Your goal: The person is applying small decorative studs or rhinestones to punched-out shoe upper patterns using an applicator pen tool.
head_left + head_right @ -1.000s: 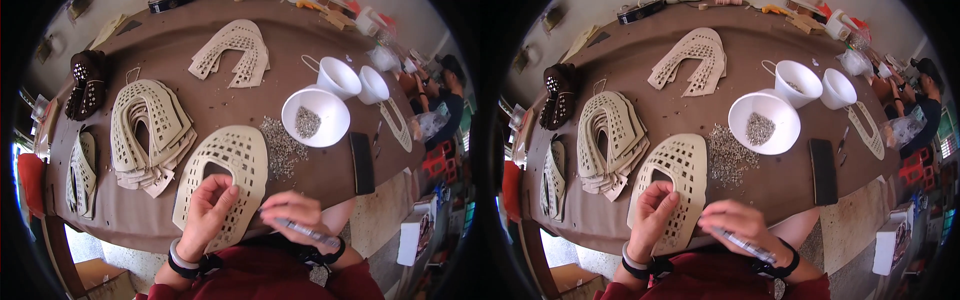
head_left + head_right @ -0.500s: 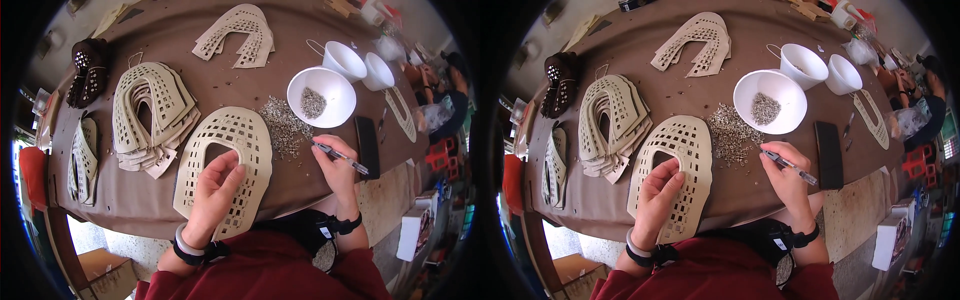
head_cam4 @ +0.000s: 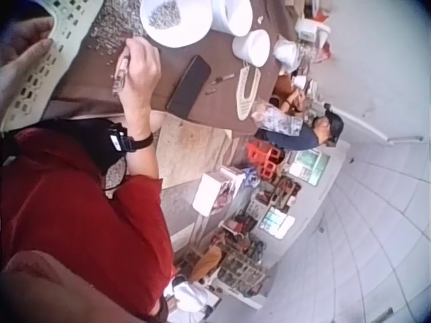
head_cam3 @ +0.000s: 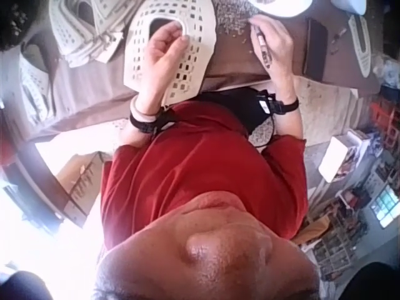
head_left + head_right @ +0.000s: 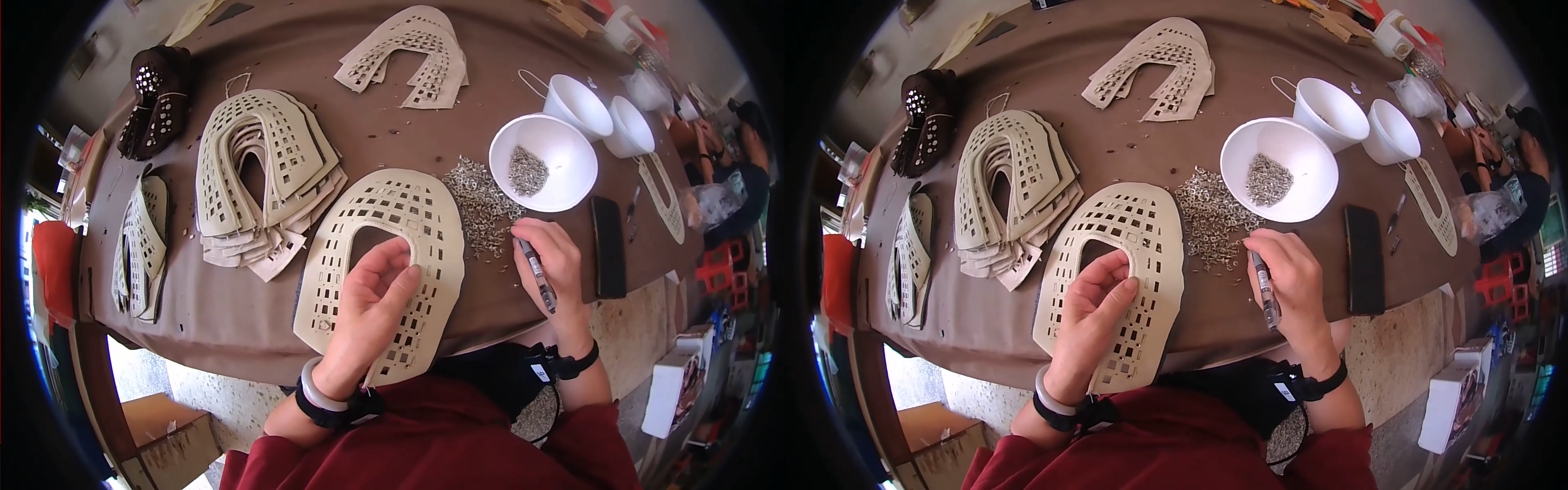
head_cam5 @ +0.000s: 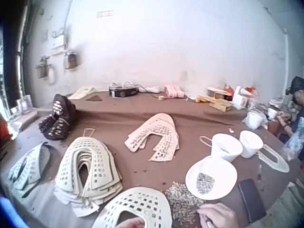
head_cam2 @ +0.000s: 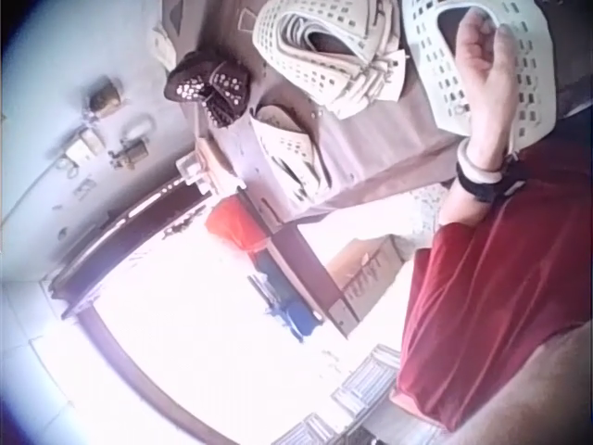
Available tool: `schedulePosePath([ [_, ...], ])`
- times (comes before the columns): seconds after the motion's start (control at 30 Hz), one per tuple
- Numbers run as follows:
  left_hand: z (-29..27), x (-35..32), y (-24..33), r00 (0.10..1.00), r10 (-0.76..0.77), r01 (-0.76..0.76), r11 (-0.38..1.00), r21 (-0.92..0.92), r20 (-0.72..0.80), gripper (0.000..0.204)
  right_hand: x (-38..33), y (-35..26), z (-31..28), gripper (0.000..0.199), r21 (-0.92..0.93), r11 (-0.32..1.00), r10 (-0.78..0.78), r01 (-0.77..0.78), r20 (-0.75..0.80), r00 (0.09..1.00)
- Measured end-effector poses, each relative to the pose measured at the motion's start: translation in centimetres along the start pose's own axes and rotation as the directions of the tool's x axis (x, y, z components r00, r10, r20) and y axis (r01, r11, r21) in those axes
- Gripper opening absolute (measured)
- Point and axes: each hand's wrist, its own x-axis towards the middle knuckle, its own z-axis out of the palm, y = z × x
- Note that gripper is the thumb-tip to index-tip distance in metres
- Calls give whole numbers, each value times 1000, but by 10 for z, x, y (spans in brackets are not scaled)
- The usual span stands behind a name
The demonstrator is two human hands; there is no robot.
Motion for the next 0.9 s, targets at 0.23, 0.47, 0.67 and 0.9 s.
schedulePosePath([
  [0.23, 3, 0, 2, 998, 28, -28, 1000, -4, 48, 31, 1, -4, -5, 17, 45, 995, 93, -93, 3, 996],
  [0.47, 7, -3, 11, 993, -59, 54, 997, 55, 97, 25, 13, -49, 3, 16, 795, 466, 197, -388, 334, 922],
  [0.67, 5, -2, 3, 995, -25, 23, 1000, 17, 93, 28, 16, -58, 15, 14, 784, 458, 212, -419, 362, 908],
  [0.9, 9, -6, 2, 989, 60, -52, 997, -60, 134, 34, 12, -65, 24, 14, 735, 560, 218, -382, 314, 924],
])
